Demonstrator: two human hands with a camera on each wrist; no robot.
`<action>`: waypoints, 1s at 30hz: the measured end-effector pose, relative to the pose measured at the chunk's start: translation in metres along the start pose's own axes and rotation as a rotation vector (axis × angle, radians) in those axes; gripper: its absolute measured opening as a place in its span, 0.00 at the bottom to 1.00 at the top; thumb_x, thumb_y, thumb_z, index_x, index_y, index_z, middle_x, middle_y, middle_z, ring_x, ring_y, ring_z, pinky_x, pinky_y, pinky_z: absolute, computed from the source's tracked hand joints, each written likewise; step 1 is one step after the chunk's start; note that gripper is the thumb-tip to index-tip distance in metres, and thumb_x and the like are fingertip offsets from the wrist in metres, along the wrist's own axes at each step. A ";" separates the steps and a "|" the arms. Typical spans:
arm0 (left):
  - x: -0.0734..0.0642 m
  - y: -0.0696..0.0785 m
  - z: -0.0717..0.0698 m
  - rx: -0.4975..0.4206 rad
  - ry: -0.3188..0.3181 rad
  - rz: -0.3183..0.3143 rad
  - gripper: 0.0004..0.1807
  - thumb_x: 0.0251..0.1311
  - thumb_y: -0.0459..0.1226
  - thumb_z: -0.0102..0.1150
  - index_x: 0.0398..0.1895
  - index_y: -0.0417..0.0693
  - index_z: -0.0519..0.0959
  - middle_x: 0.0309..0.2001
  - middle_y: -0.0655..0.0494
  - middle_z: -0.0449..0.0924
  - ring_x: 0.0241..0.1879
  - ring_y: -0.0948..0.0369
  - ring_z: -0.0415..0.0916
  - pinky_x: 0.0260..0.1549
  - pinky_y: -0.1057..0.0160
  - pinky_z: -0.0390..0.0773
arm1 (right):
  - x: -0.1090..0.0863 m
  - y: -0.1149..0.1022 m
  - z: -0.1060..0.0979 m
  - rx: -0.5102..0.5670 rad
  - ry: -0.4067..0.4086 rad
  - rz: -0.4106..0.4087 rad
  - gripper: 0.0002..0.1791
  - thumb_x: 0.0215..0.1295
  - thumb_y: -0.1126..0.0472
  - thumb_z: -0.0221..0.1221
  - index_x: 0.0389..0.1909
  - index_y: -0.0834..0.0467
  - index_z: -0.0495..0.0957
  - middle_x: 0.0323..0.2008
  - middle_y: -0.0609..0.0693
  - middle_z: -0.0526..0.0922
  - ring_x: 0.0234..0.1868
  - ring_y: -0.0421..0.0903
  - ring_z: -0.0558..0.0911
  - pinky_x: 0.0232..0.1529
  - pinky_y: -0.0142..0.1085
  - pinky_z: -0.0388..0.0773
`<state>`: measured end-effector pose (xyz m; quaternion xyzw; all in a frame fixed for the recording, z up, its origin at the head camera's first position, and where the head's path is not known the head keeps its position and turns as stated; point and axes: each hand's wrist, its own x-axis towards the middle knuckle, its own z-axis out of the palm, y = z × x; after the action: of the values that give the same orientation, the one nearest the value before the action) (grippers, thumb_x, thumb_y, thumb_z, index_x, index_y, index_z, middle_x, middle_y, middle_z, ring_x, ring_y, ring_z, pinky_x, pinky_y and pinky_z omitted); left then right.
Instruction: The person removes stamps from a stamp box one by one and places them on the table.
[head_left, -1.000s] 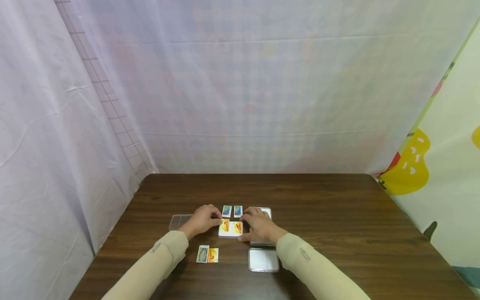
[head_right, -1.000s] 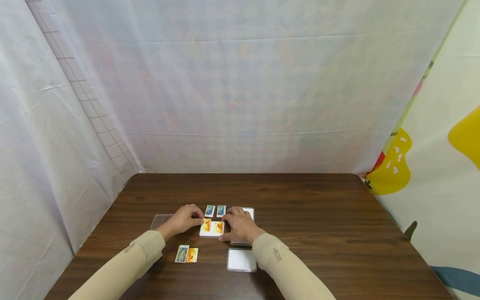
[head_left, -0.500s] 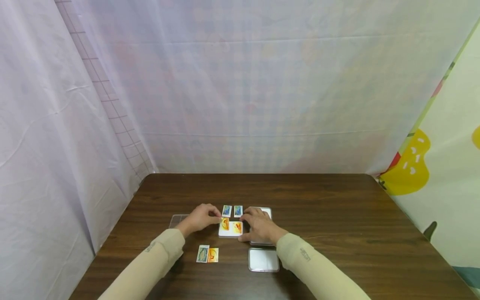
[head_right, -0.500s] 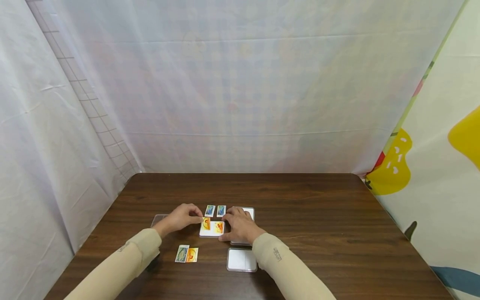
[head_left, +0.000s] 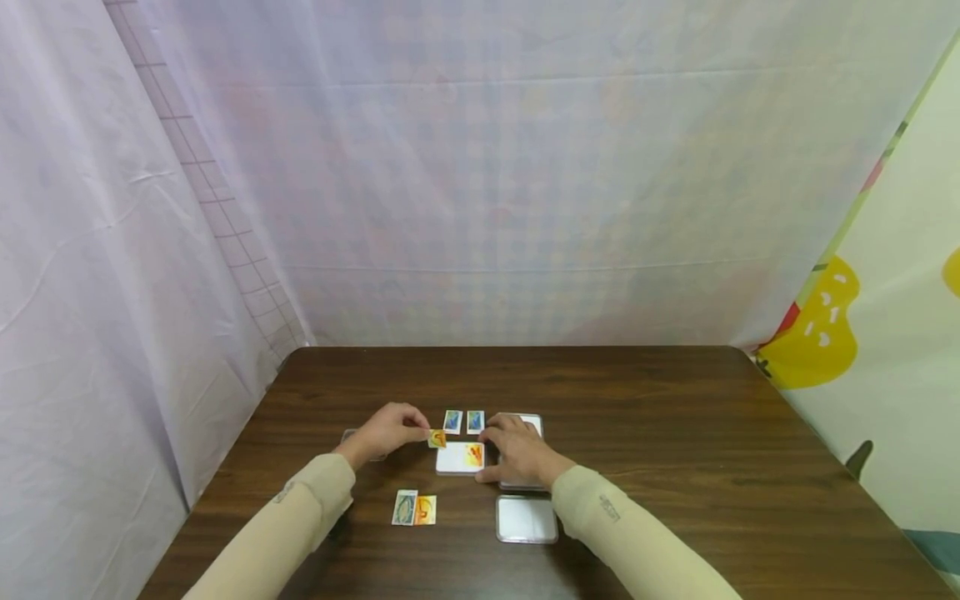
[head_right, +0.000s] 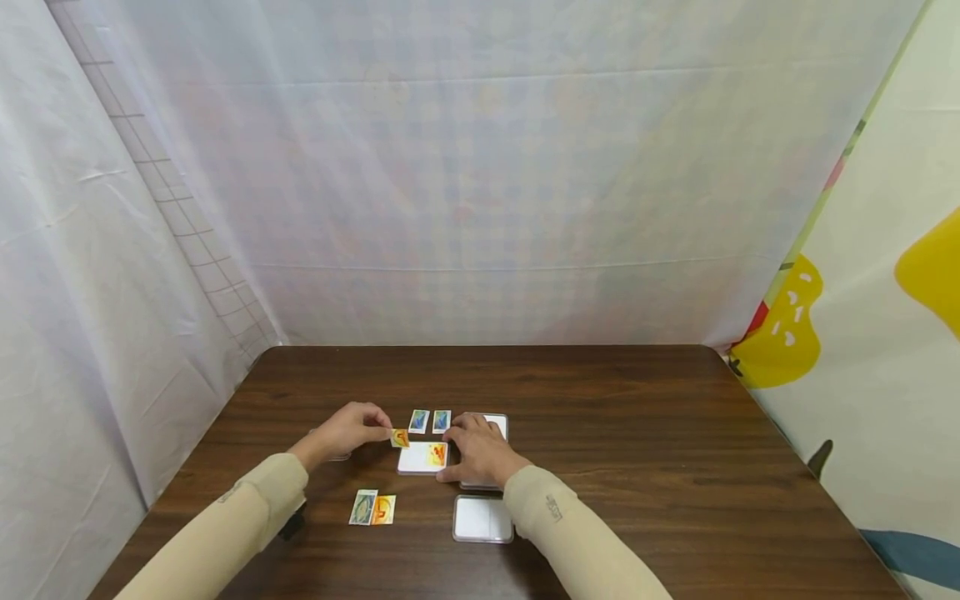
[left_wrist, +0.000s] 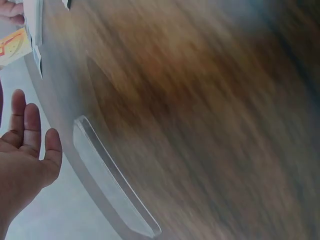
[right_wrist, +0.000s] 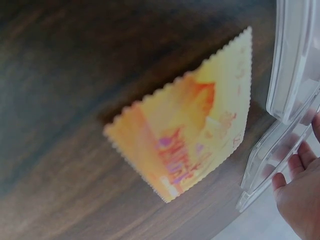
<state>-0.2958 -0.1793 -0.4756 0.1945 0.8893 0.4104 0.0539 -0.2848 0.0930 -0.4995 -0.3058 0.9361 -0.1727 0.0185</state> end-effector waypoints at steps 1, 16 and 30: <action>-0.001 -0.001 -0.002 0.010 0.001 -0.005 0.03 0.61 0.34 0.65 0.32 0.43 0.84 0.35 0.57 0.80 0.35 0.61 0.71 0.38 0.59 0.72 | 0.000 0.000 0.000 0.000 -0.002 0.001 0.29 0.54 0.42 0.70 0.52 0.54 0.78 0.63 0.58 0.70 0.66 0.59 0.65 0.62 0.56 0.61; -0.003 -0.014 -0.014 0.086 0.044 -0.061 0.03 0.58 0.34 0.66 0.30 0.43 0.84 0.33 0.57 0.82 0.36 0.61 0.73 0.43 0.56 0.73 | 0.000 0.000 0.000 0.001 0.022 -0.028 0.29 0.53 0.43 0.71 0.51 0.54 0.78 0.61 0.59 0.71 0.64 0.59 0.67 0.60 0.57 0.63; 0.008 -0.019 -0.011 0.110 0.124 -0.100 0.03 0.58 0.33 0.66 0.29 0.43 0.83 0.33 0.55 0.80 0.37 0.57 0.74 0.43 0.54 0.74 | 0.000 -0.001 -0.001 0.000 0.006 -0.014 0.29 0.54 0.42 0.71 0.51 0.54 0.78 0.62 0.59 0.71 0.65 0.60 0.66 0.60 0.57 0.62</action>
<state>-0.3118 -0.1952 -0.4822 0.1268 0.9207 0.3689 0.0082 -0.2843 0.0927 -0.4982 -0.3118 0.9340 -0.1736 0.0142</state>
